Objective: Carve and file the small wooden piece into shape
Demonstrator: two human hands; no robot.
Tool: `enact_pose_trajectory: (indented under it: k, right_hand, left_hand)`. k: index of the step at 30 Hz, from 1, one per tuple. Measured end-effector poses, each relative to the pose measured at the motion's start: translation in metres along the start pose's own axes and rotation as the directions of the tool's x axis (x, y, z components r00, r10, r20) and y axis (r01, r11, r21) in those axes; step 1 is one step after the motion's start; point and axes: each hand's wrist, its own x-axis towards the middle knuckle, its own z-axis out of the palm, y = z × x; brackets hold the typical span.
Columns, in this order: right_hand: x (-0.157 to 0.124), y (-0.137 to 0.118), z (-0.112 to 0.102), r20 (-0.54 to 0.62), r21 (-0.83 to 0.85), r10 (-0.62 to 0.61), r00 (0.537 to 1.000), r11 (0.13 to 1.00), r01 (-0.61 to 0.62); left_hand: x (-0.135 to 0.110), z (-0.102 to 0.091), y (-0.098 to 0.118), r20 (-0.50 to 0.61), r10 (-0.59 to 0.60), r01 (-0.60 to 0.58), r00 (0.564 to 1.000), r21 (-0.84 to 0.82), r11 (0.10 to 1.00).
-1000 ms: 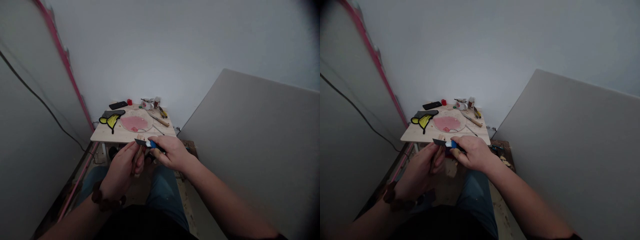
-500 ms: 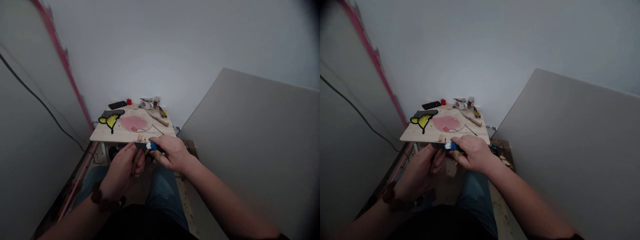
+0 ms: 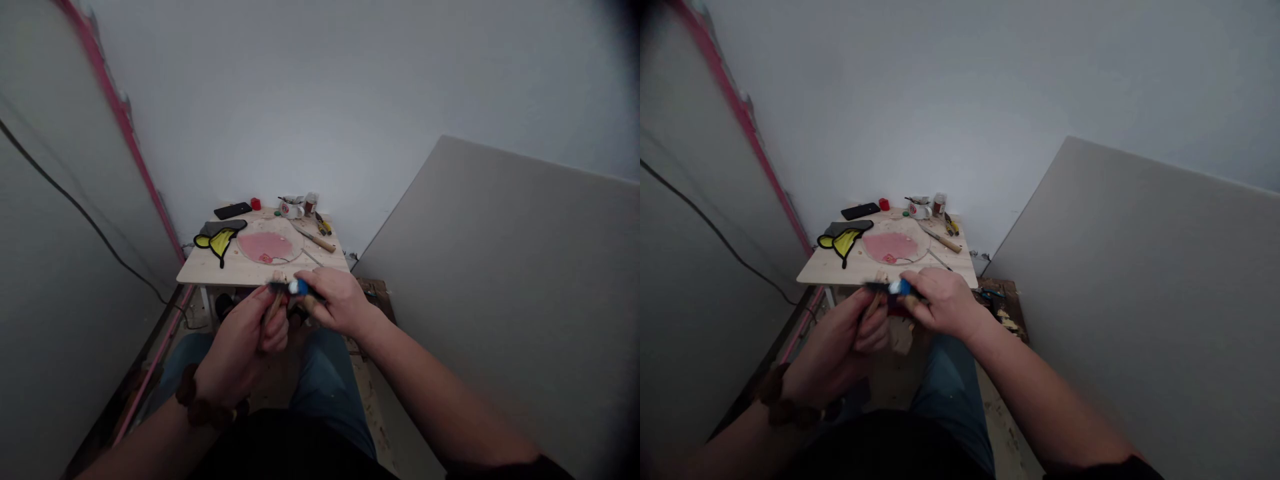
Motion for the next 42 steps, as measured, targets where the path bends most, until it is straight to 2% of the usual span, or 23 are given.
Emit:
enact_pose_trajectory:
  k: [1, 3, 4, 5, 6, 7, 9, 10, 12, 15, 20, 28, 34, 36, 38, 39, 40, 41, 42]
  right_hand:
    - [0.000, 0.016, -0.002, -0.036, 0.007, 0.121, 0.992, 0.993, -0.121]
    - [-0.001, 0.045, -0.009, -0.155, 0.038, 0.364, 0.918, 0.931, -0.363]
    - [-0.002, 0.055, -0.013, -0.208, 0.069, 0.422, 0.883, 0.906, -0.417]
    - [-0.003, 0.059, -0.016, -0.225, 0.094, 0.433, 0.873, 0.901, -0.423]
    - [-0.004, 0.058, -0.018, -0.221, 0.110, 0.409, 0.885, 0.913, -0.394]
    - [-0.004, 0.051, -0.019, -0.191, 0.118, 0.350, 0.917, 0.936, -0.332]
    - [-0.003, 0.025, -0.019, -0.086, 0.123, 0.178, 0.980, 0.978, -0.167]
    - [-0.001, 0.008, -0.017, -0.029, 0.123, 0.090, 0.995, 0.989, -0.086]
    - [0.003, -0.021, -0.015, 0.074, 0.111, -0.037, 0.997, 0.993, 0.028]
    - [0.010, -0.042, -0.013, 0.146, 0.052, -0.086, 0.985, 0.995, 0.079]
    - [0.013, -0.041, -0.013, 0.146, -0.004, -0.122, 0.982, 0.992, 0.124]
    - [0.014, -0.027, -0.008, 0.064, -0.037, -0.182, 0.981, 0.982, 0.185]
    - [0.010, -0.018, 0.006, 0.041, -0.031, -0.190, 0.981, 0.981, 0.191]
    - [0.009, -0.002, 0.006, 0.037, 0.004, -0.092, 0.995, 0.996, 0.092]
    - [0.007, 0.026, -0.001, -0.033, 0.042, 0.147, 0.989, 0.988, -0.146]
    - [0.006, 0.041, -0.007, -0.090, 0.069, 0.298, 0.950, 0.954, -0.293]
    - [0.005, 0.057, -0.013, -0.167, 0.113, 0.422, 0.891, 0.906, -0.408]
    - [0.004, 0.069, -0.019, -0.253, 0.173, 0.498, 0.829, 0.867, -0.468]
    - [0.003, 0.077, -0.024, -0.265, 0.220, 0.522, 0.811, 0.851, -0.476]
  left_hand:
    - [-0.005, 0.001, 0.000, 0.000, 0.003, -0.003, 1.000, 0.011, 1.000]
    - [-0.011, 0.002, 0.001, 0.005, -0.012, 0.012, 1.000, 0.024, 1.000]
    - [-0.012, 0.001, 0.001, 0.011, -0.019, 0.019, 1.000, 0.010, 1.000]
    - [-0.010, -0.002, 0.001, 0.021, -0.022, 0.023, 1.000, -0.018, 1.000]
    - [-0.006, -0.005, 0.001, 0.027, -0.023, 0.024, 0.999, -0.056, 0.998]
    - [-0.001, -0.009, 0.001, 0.028, -0.024, 0.026, 0.999, -0.094, 0.995]
    - [0.010, -0.017, 0.000, 0.036, -0.041, 0.046, 0.998, -0.151, 0.987]
    - [0.015, -0.020, -0.001, 0.042, -0.052, 0.058, 0.998, -0.166, 0.985]
    - [0.021, -0.024, -0.004, 0.055, -0.056, 0.065, 0.997, -0.173, 0.983]
    - [0.021, -0.026, -0.007, 0.064, -0.039, 0.049, 0.997, -0.176, 0.983]
    - [0.021, -0.027, -0.007, 0.091, -0.041, 0.058, 0.995, -0.195, 0.979]
    - [0.018, -0.020, 0.000, 0.092, -0.058, 0.077, 0.994, -0.219, 0.973]
    - [0.021, -0.017, -0.001, 0.063, -0.075, 0.088, 0.995, -0.224, 0.971]
    - [0.014, -0.013, 0.001, 0.069, -0.078, 0.091, 0.994, -0.204, 0.975]
    - [0.003, -0.009, 0.005, 0.085, -0.071, 0.084, 0.994, -0.160, 0.984]
    - [-0.003, -0.008, 0.008, 0.087, -0.059, 0.071, 0.994, -0.136, 0.988]
    - [-0.007, -0.008, 0.011, 0.075, -0.045, 0.053, 0.996, -0.113, 0.992]
    - [-0.009, -0.009, 0.014, 0.057, -0.033, 0.038, 0.998, -0.092, 0.995]
    - [-0.009, -0.010, 0.016, 0.041, -0.012, 0.014, 0.999, -0.068, 0.998]
